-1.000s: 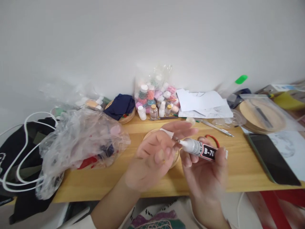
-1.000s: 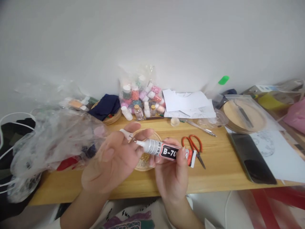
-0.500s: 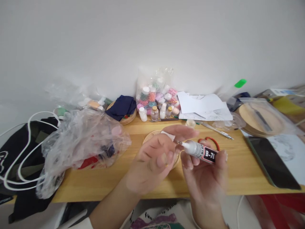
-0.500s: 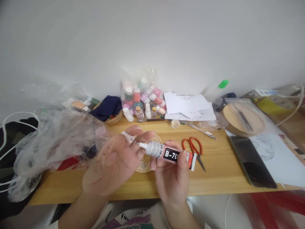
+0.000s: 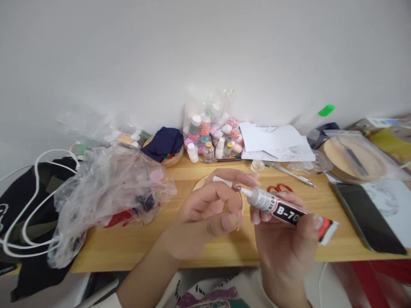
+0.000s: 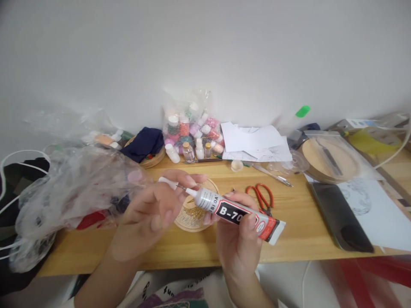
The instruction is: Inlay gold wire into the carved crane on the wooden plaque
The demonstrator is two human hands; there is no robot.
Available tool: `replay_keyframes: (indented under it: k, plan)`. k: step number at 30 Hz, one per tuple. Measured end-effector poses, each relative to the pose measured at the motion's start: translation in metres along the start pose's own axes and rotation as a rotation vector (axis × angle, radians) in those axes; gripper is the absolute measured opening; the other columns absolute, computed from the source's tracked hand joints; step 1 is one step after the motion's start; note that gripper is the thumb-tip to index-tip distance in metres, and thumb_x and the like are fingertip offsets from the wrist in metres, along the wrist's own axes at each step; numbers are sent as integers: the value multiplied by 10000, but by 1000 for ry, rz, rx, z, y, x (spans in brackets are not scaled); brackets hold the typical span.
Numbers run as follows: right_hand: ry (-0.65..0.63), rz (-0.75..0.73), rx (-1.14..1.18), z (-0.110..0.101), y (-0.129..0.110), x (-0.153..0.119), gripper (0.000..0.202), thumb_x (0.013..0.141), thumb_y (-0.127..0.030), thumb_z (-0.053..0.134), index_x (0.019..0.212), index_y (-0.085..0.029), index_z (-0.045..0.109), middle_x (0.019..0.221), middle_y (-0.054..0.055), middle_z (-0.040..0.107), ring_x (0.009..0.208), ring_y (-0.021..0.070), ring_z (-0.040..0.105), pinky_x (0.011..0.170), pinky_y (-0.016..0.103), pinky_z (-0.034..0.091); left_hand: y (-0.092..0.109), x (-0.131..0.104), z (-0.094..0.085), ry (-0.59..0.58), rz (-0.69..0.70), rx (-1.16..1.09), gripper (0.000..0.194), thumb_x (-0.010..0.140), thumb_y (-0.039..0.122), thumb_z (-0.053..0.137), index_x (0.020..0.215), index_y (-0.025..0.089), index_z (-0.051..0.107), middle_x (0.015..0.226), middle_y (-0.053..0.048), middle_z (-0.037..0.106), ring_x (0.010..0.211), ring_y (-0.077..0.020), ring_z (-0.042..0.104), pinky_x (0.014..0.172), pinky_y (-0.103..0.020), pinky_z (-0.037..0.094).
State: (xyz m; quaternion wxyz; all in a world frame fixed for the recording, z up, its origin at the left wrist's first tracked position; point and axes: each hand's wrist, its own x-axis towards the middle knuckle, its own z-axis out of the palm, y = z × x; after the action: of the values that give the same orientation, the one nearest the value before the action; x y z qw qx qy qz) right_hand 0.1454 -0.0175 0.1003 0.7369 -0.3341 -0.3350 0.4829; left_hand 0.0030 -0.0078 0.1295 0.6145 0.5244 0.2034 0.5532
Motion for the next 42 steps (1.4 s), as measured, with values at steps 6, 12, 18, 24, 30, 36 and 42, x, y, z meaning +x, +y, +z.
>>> replay_keyframes:
  k: [6,12,18,24,30,36,42]
  plan:
    - [-7,17,-35,-1,4,0,291,851,-546,646,879,-275,748,601,-9,559,496,127,493,462,243,425,-2,-1,-3,31,-53,3,148,909,343,646,802,239,647,1325,-36,541,1359,-256,433,1127,-406,370]
    - [-92,96,-87,-8,20,-1,301,853,-517,653,1024,-284,737,927,37,727,810,188,700,748,334,592,-29,-8,-1,10,-224,-42,243,851,436,701,748,224,640,994,-58,617,1092,-243,562,963,-374,447]
    - [-221,111,-329,-33,24,-1,387,804,-259,753,1177,-291,657,1133,35,719,1026,180,689,900,336,570,-56,-17,-12,233,-327,-137,288,835,472,715,775,213,603,1146,-41,623,1221,-251,506,1027,-367,385]
    - [-358,-219,-905,-49,25,10,370,807,-214,701,1168,-254,632,993,56,700,884,205,671,774,350,566,-66,-15,-13,218,-368,-36,247,859,450,698,803,217,641,1393,-25,546,1388,-252,386,1135,-371,286]
    - [-392,-249,-1197,-68,22,20,265,884,-279,585,1125,-203,664,919,76,726,720,202,646,646,326,525,-76,-12,-6,184,-443,-64,257,845,449,719,801,207,648,1501,-23,456,1421,-264,371,1138,-362,299]
    - [165,-65,-1664,-172,-19,40,430,748,-473,596,1002,-145,710,857,118,676,721,246,604,669,385,486,-76,-13,-19,298,-478,-198,267,777,429,795,766,193,672,1494,-54,482,1347,-281,466,1025,-361,403]
    - [53,18,-1853,-211,-28,49,440,736,-402,554,1047,-132,711,934,167,652,919,330,602,825,492,487,-75,-11,-25,250,-404,-314,207,778,377,804,763,203,693,1411,-37,567,1259,-246,545,934,-309,470]
